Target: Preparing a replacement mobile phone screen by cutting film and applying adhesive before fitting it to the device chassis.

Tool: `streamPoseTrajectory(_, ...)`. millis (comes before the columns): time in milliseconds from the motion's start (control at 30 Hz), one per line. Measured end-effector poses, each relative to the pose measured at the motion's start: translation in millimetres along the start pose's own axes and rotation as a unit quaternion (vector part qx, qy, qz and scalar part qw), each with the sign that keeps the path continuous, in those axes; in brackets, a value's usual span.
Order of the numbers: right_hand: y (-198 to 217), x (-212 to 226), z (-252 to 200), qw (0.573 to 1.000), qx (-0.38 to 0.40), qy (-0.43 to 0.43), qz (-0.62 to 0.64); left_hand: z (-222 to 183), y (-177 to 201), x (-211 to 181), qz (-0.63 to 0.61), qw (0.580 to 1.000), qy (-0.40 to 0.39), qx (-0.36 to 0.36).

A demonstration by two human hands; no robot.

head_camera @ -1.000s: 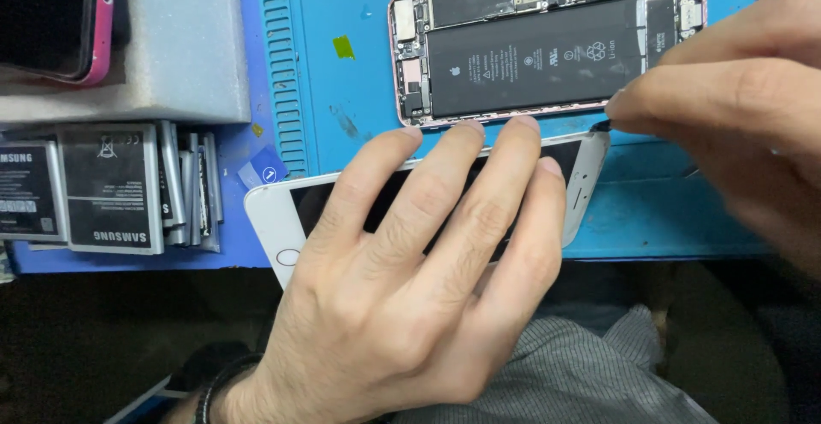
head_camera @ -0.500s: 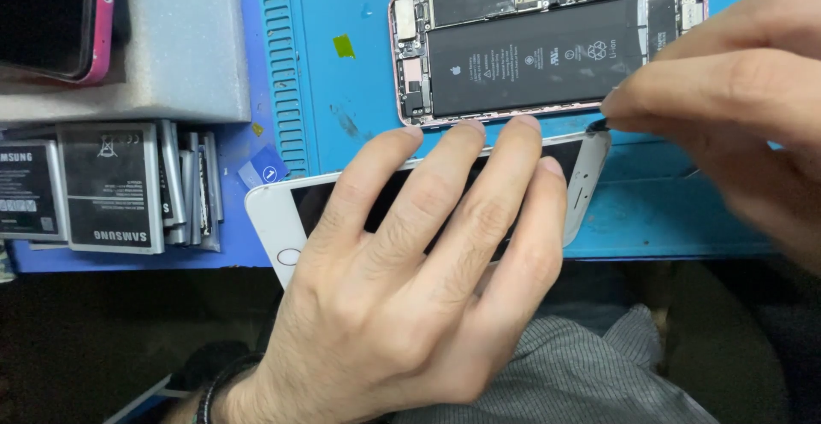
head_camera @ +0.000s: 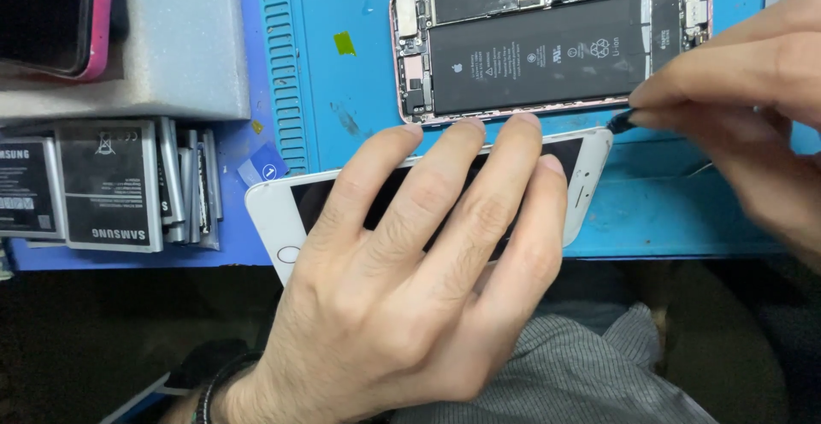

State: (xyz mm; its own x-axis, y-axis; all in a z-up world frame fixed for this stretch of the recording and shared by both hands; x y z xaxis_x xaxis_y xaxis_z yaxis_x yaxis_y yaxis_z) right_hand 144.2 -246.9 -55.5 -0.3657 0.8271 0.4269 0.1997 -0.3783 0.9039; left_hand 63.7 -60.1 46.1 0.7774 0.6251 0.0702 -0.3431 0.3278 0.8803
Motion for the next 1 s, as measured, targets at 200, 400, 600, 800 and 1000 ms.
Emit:
streamPoseTrajectory(200,-31.3,-22.1,0.6,0.996,0.027,-0.083,-0.003,0.1,-0.8,0.2,-0.001,1.000,0.001,0.002)
streamPoseTrajectory(400,-62.4,-80.8,-10.6,0.985,0.041,-0.153,0.069,0.3,-0.3,-0.7,0.003,1.000,-0.003,0.003)
streamPoseTrajectory(600,-36.8,-41.5,-19.5,0.981,-0.017,-0.174,0.080,1.1,0.4,-1.7,0.013,1.000,-0.013,0.002)
streamPoseTrajectory(800,-8.9,3.4,-13.9,0.965,-0.034,-0.232,0.121,1.2,0.7,-1.4,0.014,1.000,-0.013,-0.002)
streamPoseTrajectory(1000,-10.3,4.5,-10.9,0.966,-0.027,-0.230,0.113,1.0,0.0,-0.5,0.011,1.000,-0.007,0.001)
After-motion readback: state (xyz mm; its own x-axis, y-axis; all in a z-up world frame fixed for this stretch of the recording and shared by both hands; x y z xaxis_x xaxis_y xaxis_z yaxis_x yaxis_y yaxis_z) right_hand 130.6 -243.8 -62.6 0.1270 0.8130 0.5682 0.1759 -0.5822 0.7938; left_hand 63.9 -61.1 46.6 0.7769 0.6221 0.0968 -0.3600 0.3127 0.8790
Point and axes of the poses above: each hand's wrist, its own z-axis towards the middle knuckle, its own y-axis out of the back of the hand, x = y × z, the point moved 10 cm from there along z, towards the middle knuckle, and after that the axes turned 8 degrees about -y, right-handed, at the moved point
